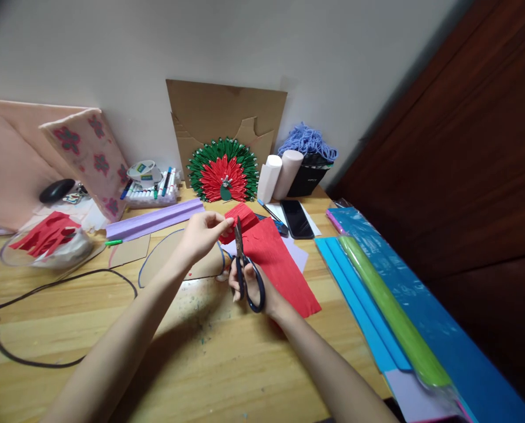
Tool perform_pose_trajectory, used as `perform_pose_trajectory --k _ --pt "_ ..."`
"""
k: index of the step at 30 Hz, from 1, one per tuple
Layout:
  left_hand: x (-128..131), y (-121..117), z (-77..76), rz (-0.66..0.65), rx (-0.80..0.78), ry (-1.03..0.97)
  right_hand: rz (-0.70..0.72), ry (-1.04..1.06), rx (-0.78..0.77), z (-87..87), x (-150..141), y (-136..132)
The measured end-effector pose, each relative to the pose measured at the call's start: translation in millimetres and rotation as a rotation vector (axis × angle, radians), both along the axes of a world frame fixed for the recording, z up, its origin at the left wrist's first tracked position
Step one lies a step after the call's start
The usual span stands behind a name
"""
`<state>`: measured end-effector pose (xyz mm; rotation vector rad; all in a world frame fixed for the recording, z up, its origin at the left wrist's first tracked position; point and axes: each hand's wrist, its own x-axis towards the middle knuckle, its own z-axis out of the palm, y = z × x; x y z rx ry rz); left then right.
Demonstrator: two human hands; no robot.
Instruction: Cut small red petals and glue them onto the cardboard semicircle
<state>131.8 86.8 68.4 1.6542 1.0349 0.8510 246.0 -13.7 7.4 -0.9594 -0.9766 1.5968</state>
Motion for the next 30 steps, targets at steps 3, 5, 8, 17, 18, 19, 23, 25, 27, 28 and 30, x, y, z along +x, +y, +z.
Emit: perform_pose_trajectory --k 3,5,8,17,18,19,23,25,27,28,30 --pt "2.3 -2.7 -3.0 0.018 0.034 0.035 -0.029 0.024 0.003 1.8 -0.1 0.0" --pt "3.5 -4.9 -4.1 0.024 0.051 0.048 -0.024 0.025 0.007 0.3 0.7 0.7" --pt "5.2 -7.3 -4.5 0.039 0.072 0.061 -0.014 0.012 0.006 -4.2 2.7 2.7" --pt "8.4 -5.6 -5.5 0.002 0.036 0.035 -0.070 0.013 0.005 -10.5 1.1 2.6" --pt "8.2 -5.3 -5.2 -0.004 0.028 0.030 -0.075 -0.002 0.003 -10.3 0.7 2.3" --pt "7.8 -5.1 -4.8 -0.011 0.017 0.026 -0.081 -0.017 0.002 -10.0 0.4 2.1" --pt "4.8 -3.8 -2.0 -0.011 -0.011 0.013 -0.096 -0.076 -0.010 -9.2 -0.2 2.9" --pt "2.6 -2.7 -0.4 -0.011 -0.021 0.001 -0.105 -0.100 -0.015 -9.3 -0.2 3.2" --pt "0.3 -1.4 1.2 -0.026 -0.035 -0.007 -0.104 -0.126 -0.003 -8.9 0.2 2.7" --pt "-0.7 -0.8 2.0 -0.033 -0.042 -0.012 -0.102 -0.146 0.013 -8.5 0.5 2.1" --pt "-1.7 -0.2 4.0 -0.033 -0.059 -0.034 -0.100 -0.186 0.043 -7.5 1.3 0.6"
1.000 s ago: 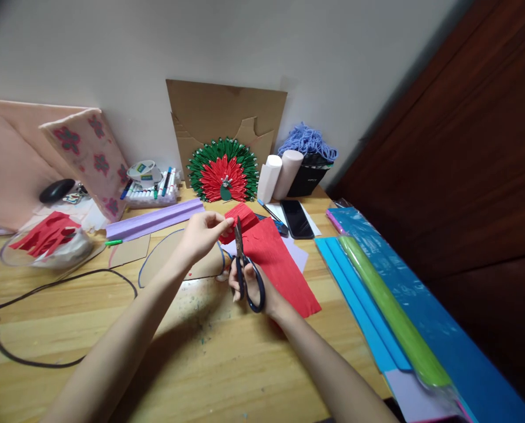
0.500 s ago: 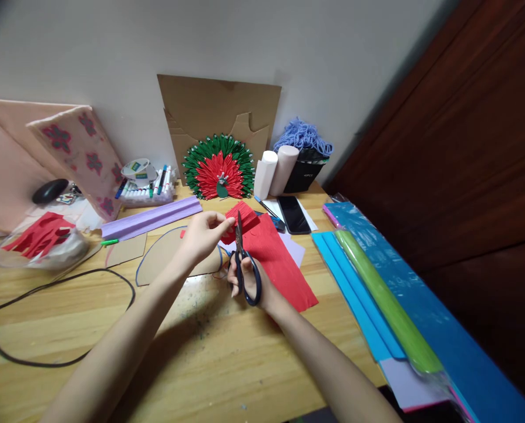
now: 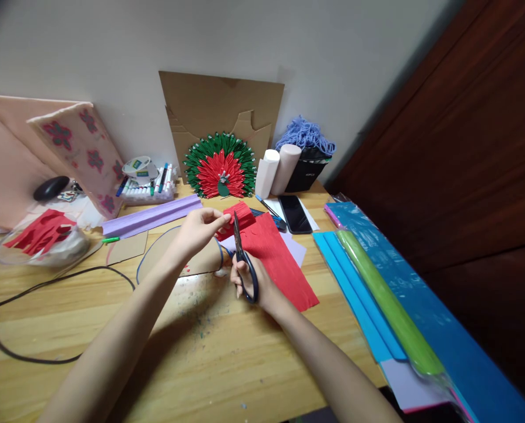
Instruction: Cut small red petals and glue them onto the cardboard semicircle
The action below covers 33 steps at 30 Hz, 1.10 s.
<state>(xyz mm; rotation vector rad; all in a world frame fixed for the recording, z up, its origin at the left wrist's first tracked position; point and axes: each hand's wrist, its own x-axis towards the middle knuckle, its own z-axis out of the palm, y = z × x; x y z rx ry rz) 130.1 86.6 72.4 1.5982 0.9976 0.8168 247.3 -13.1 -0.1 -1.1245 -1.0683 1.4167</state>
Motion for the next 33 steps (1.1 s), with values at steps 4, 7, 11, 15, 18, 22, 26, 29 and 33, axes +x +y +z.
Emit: perform_pose_trajectory --k 4,7,11,15,18,22,26,29,33 --pt "1.8 -2.1 6.4 0.032 -0.101 -0.098 0.010 -0.036 0.015 0.7 0.7 -2.6" --pt "4.2 -5.3 11.5 0.071 -0.156 -0.155 0.020 -0.026 0.021 1.5 -0.5 -3.4" --pt "5.3 -7.3 13.4 0.098 -0.151 -0.164 0.043 0.001 0.041 4.0 -2.8 -4.3" --pt "6.5 -6.7 8.0 0.036 -0.112 -0.153 0.028 0.045 0.041 4.7 -3.2 -4.1" --pt "8.7 -6.0 1.2 0.034 -0.068 -0.126 0.008 0.069 0.026 3.4 -2.1 -3.0" --pt "10.0 -5.4 -5.3 0.064 -0.034 -0.087 0.003 0.056 0.032 -1.1 -0.1 -1.8" --pt "8.3 -5.7 -1.9 0.062 -0.020 -0.074 0.003 -0.002 0.058 -5.1 0.7 -1.4" --pt "5.9 -6.0 6.4 0.043 -0.085 -0.110 -0.006 -0.069 0.071 -3.0 0.9 -2.4" --pt "-0.2 -2.6 14.0 -0.003 -0.151 -0.103 0.002 -0.168 0.085 2.9 2.5 -5.1"
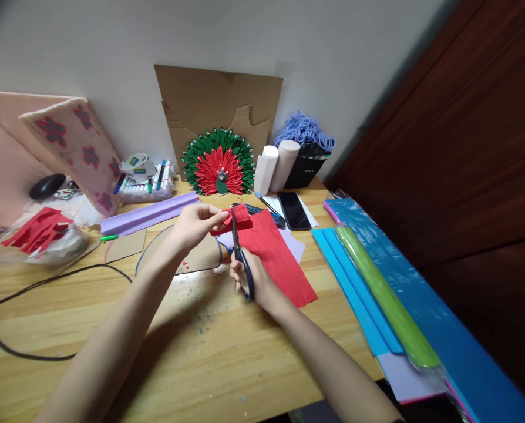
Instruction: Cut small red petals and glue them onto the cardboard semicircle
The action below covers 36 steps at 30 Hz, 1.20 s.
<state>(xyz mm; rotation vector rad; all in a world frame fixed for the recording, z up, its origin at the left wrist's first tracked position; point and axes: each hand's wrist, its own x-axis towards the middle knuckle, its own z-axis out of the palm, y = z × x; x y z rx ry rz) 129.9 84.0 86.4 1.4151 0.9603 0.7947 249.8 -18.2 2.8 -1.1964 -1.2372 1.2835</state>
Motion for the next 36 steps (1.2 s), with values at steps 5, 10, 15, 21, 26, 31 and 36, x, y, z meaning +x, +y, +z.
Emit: perform_pose_trajectory --k 5,10,15,21,26,31,36 --pt "-11.7 9.6 -0.9 -0.078 0.004 0.062 0.037 -0.033 -0.030 0.5 2.1 -1.7" --pt "-19.6 15.8 -0.2 -0.168 -0.011 0.120 0.085 0.015 -0.061 4.8 -2.2 -2.9" --pt "-20.3 15.5 2.5 -0.231 -0.071 0.138 0.080 0.016 -0.033 5.1 -7.5 -4.8" --pt "-25.6 18.4 4.3 -0.270 -0.027 0.192 0.035 -0.082 -0.028 -2.7 -5.7 -5.0" --pt "-36.6 25.4 2.1 -0.349 0.049 0.227 0.006 -0.186 -0.021 -0.9 -4.2 -3.7" --pt "-44.1 30.3 1.0 -0.350 0.072 0.242 -0.043 -0.215 0.005 -1.6 -1.9 -3.9" --pt "-55.0 36.6 1.0 -0.313 0.064 0.318 -0.101 -0.121 0.001 -7.1 0.6 -2.4"
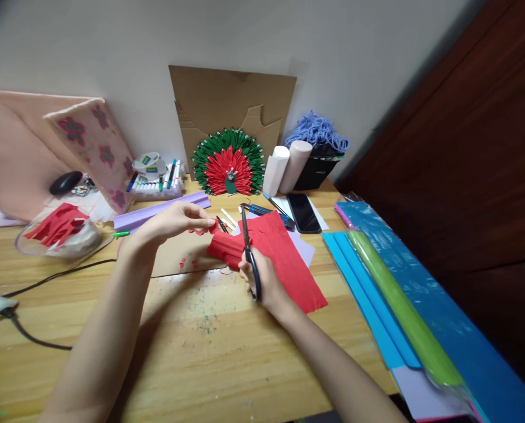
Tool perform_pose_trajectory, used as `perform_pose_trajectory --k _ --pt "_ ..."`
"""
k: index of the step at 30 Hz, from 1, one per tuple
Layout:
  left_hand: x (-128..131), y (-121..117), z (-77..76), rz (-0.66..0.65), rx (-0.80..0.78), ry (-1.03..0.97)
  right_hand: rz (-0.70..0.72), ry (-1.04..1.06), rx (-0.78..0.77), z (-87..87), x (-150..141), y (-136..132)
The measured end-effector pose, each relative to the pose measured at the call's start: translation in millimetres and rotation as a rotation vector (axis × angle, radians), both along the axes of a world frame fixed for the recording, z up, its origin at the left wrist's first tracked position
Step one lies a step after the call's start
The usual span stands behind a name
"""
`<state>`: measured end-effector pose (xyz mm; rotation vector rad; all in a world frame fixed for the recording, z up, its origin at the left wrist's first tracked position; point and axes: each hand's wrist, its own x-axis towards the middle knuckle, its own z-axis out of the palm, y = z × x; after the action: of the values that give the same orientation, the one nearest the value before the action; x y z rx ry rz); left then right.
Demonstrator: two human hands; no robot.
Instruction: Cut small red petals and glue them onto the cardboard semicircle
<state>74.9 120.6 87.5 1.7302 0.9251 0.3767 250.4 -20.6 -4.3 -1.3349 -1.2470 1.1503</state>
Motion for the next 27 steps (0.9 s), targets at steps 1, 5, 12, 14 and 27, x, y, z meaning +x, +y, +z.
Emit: perform_pose_trajectory --k 1,5,12,14,27 --pt "-3.5 2.3 -1.2 0.015 -0.004 0.016 -0.004 0.013 -0.004 -0.6 0.1 0.7" --pt "-24.1 17.0 -14.6 0.081 -0.016 0.100 -0.016 0.054 -0.029 -1.6 -0.8 2.3" --pt "-63.0 41.4 -51.1 0.320 -0.023 0.269 -0.016 0.084 -0.033 -6.8 0.2 2.3" --pt "-66.4 42.4 -55.8 0.332 -0.037 0.260 -0.027 0.127 -0.056 -8.8 0.5 3.2" --pt "-69.3 42.2 -45.0 0.403 0.145 0.391 -0.055 0.160 -0.076 -10.1 1.9 3.7"
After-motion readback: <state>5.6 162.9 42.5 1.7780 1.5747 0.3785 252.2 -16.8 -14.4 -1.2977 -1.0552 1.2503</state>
